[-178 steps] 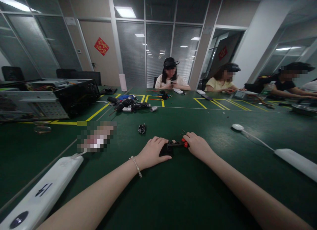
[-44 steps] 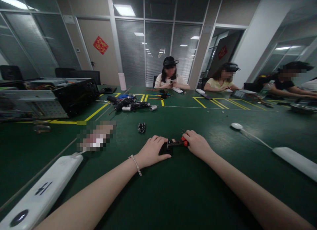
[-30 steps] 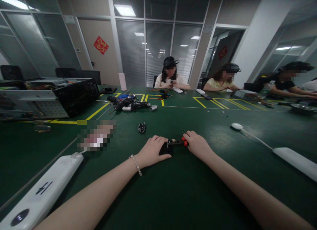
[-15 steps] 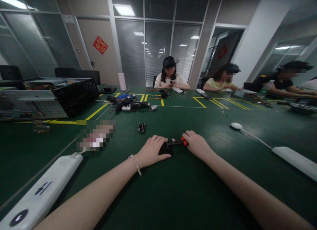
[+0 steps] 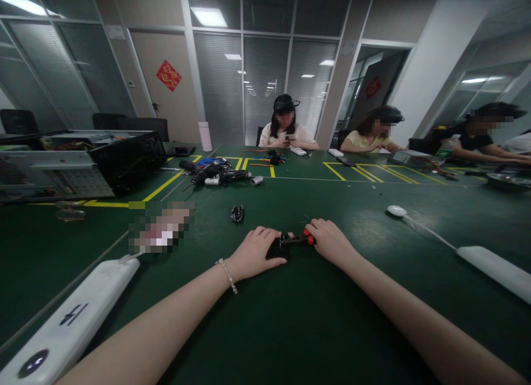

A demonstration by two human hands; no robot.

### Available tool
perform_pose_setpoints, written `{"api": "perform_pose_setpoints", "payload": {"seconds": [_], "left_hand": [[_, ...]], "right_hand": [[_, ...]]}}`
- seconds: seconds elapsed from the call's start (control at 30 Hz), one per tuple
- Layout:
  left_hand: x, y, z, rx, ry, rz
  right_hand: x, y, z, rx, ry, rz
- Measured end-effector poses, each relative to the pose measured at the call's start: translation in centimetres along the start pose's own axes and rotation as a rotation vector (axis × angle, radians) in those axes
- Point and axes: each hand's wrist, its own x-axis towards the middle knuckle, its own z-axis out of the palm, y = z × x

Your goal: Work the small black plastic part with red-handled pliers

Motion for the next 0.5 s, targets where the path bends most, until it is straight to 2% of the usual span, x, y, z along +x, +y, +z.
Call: {"api": "perform_pose_setpoints", "payload": {"seconds": [0.5], "left_hand": [[0.00, -0.02, 0.03, 0.003, 0.013, 0.003]], "right_hand": [[0.02, -0.27, -0.07, -0.023, -0.029, 0.010]]}}
